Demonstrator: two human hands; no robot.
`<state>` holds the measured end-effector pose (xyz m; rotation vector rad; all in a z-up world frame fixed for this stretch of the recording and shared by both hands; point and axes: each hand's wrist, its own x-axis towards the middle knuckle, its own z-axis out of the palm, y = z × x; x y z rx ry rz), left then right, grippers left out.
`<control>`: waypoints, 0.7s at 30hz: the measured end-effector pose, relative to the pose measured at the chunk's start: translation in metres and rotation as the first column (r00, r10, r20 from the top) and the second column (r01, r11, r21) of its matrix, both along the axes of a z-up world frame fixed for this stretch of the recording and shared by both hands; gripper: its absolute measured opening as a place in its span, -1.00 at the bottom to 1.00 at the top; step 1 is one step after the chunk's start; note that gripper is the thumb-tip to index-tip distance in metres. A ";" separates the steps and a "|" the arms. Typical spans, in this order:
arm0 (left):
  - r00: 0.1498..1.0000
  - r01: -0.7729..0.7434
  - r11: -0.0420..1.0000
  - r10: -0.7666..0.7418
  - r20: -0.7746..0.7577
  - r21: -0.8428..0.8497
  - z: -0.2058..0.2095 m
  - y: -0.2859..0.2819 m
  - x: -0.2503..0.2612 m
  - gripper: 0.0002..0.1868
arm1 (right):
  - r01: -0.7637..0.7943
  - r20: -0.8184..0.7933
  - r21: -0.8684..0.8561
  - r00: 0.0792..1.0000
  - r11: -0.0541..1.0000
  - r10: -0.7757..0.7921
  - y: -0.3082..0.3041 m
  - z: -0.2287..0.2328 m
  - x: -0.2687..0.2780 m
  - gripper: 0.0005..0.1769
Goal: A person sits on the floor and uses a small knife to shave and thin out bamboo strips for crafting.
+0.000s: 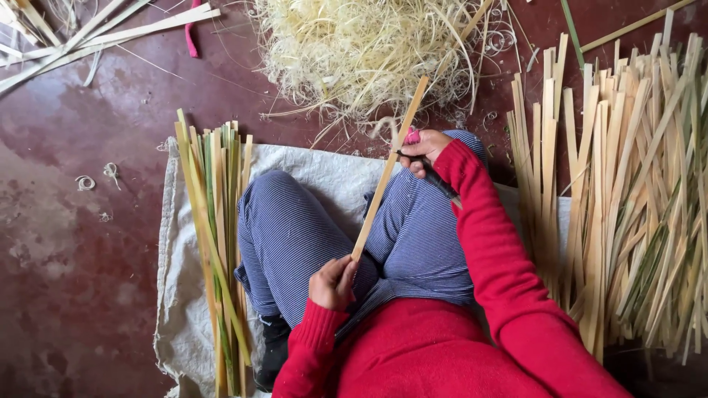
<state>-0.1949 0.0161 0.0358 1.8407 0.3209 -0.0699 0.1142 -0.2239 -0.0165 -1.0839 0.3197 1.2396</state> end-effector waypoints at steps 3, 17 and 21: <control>1.000 -0.019 1.000 0.019 -0.012 -0.020 0.008 0.003 -0.022 -0.79 | -0.009 0.004 0.000 1.000 1.000 0.009 0.004 0.010 0.000 -0.94; 0.852 -0.069 0.992 0.005 -0.524 -0.102 0.056 0.025 -0.056 -0.81 | 0.250 0.000 0.002 0.968 0.968 -0.250 0.001 -0.010 0.015 -0.97; 0.927 0.082 0.989 -0.032 -0.375 0.119 -0.017 -0.001 0.004 -0.77 | 0.136 0.045 0.059 0.989 0.989 -0.139 -0.009 0.009 -0.004 -0.86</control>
